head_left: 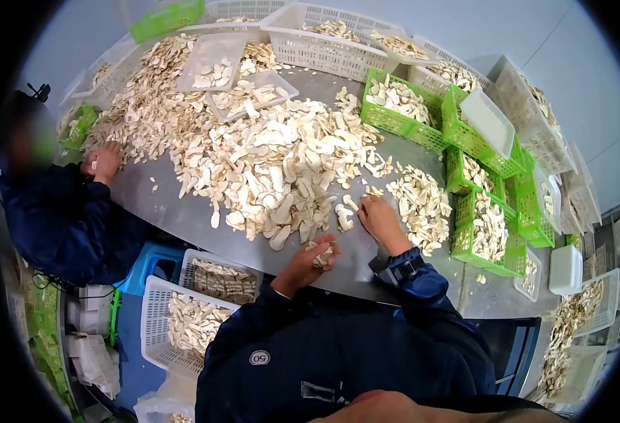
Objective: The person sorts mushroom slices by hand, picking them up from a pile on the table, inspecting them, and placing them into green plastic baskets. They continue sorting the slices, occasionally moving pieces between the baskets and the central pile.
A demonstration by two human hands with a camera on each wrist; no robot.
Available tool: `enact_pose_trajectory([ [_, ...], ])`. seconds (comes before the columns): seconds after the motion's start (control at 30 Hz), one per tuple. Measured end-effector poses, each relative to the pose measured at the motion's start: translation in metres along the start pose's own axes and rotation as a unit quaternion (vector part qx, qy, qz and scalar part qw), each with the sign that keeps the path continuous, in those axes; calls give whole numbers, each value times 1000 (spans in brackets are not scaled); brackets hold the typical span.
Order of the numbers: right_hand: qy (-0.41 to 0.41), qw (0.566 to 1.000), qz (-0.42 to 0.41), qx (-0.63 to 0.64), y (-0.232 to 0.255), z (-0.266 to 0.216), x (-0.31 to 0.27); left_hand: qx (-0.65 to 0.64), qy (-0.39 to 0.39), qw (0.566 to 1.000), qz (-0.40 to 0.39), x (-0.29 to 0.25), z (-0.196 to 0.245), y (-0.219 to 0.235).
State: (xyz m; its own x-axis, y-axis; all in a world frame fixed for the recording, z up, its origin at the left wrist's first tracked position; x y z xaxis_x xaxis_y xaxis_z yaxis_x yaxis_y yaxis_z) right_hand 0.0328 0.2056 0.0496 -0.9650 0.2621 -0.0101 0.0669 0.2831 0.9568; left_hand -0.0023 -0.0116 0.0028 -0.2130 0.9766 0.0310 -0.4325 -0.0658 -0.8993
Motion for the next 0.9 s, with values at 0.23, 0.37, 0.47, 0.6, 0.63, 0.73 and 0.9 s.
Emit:
enact_pose_trajectory([
  [0.23,1,991,32,130,3,2,-8,5,-7,1000,0,-1,1,-3],
  [0.37,-35,961,-3,275,18,-8,-20,-9,1,1000,-3,-1,-1,2],
  [0.47,-25,967,2,253,18,-11,-22,-9,-3,1000,-8,0,-2,2],
  [0.6,17,989,0,145,5,-14,-15,-4,-2,1000,-10,0,-1,0],
  [0.63,30,991,8,129,3,-16,-13,-3,-2,1000,-10,0,-1,-1],
  [0.73,32,997,25,68,1,-22,-10,2,2,1000,3,-1,1,-2],
  [0.9,17,993,49,109,-4,-17,-4,-1,1,1000,-2,0,0,0],
])
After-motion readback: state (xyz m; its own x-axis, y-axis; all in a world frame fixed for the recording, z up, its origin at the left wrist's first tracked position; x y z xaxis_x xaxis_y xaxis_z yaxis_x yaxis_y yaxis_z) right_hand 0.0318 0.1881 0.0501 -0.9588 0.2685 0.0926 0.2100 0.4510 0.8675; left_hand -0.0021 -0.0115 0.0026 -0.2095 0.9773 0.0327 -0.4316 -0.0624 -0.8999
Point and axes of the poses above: each hand's wrist, its own x-axis towards the middle knuckle, its own y-axis out of the back of the hand, z = x × y, the point moved 3 cm from there along x, towards the middle knuckle, and after that the axes turned 13 degrees about -z, right-handed, at the moved point
